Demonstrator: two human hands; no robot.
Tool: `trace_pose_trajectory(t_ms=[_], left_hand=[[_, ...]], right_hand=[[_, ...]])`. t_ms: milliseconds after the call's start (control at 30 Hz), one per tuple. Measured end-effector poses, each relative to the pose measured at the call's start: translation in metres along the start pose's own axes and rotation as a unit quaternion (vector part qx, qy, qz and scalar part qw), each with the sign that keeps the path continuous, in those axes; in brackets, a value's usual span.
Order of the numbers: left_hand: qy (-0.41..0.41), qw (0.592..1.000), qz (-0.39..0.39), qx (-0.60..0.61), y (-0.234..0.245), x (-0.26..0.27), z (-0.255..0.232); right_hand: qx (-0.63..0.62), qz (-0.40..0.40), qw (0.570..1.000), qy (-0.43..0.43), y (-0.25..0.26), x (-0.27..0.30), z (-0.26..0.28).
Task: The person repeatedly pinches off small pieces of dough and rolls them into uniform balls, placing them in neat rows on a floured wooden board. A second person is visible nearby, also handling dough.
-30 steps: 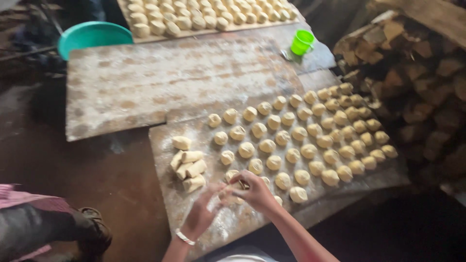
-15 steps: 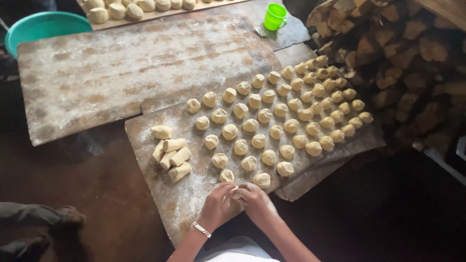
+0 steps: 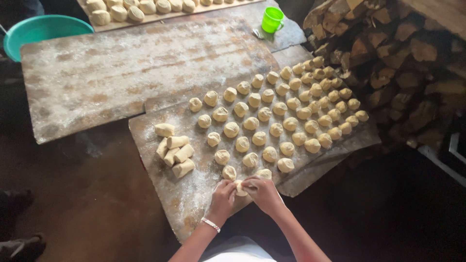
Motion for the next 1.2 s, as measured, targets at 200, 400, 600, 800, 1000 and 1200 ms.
trace_pose_trajectory(t_ms=[200, 400, 600, 800, 1000, 1200], left_hand=[[0.035, 0.998, 0.02, 0.05, 0.014, 0.003, -0.001], [0.032, 0.997, 0.014, 0.066, 0.049, 0.001, -0.012], [0.063, 0.995, -0.063, 0.045, 0.108, 0.004, -0.016], [0.047, 0.993, -0.103, -0.015, 0.132, 0.011, -0.021], [-0.007, 0.958, -0.19, -0.217, 0.156, -0.004, -0.007], [0.061, 0.965, -0.164, -0.195, 0.164, -0.067, 0.058]], right_hand=[[0.064, -0.071, 0.994, 0.054, -0.022, 0.016, 0.009], [0.095, -0.071, 0.992, 0.036, -0.028, 0.01, -0.001], [0.075, -0.08, 0.994, 0.015, -0.022, 0.015, -0.002], [0.119, -0.079, 0.989, 0.04, -0.02, 0.021, 0.01], [0.082, -0.048, 0.995, 0.019, -0.016, 0.015, 0.022], [0.11, -0.085, 0.987, 0.078, 0.006, -0.001, 0.045]])
Point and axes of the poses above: each hand's wrist, its own x-axis away from the middle knuckle, its own y-axis out of the back of the hand, z = x × y, the point moved 4 cm from there along -x, towards the middle knuckle, and after that the axes turned 8 degrees about z, right-handed, at the moved point
